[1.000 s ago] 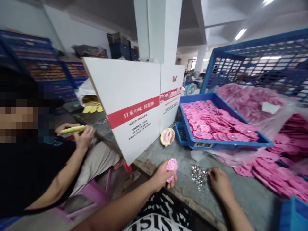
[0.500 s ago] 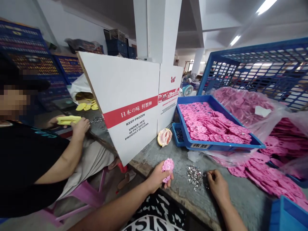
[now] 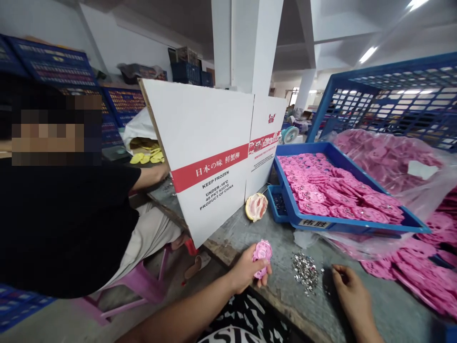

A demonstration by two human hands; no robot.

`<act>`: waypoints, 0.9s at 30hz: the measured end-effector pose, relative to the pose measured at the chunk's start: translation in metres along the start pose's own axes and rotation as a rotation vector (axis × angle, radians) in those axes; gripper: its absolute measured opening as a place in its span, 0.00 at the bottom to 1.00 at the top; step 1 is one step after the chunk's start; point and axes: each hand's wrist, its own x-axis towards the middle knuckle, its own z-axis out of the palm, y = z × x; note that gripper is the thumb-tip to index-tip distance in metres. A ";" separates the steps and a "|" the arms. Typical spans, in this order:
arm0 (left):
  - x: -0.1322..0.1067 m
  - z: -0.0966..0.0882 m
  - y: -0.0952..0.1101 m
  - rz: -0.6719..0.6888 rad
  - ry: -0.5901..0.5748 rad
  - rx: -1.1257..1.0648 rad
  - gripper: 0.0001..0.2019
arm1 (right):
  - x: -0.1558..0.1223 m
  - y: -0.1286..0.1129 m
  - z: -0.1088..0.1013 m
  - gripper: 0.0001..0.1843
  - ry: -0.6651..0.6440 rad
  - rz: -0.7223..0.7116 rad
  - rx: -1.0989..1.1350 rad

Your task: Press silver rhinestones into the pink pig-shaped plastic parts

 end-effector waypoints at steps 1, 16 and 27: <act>0.000 0.000 0.000 -0.002 -0.004 -0.006 0.29 | 0.000 0.000 -0.001 0.30 0.007 0.009 -0.006; 0.005 -0.007 -0.009 -0.013 -0.071 -0.125 0.32 | -0.003 -0.004 -0.009 0.31 0.013 0.139 -0.045; -0.001 0.017 0.000 -0.056 0.076 -0.099 0.30 | -0.024 -0.026 -0.014 0.30 0.070 0.062 0.164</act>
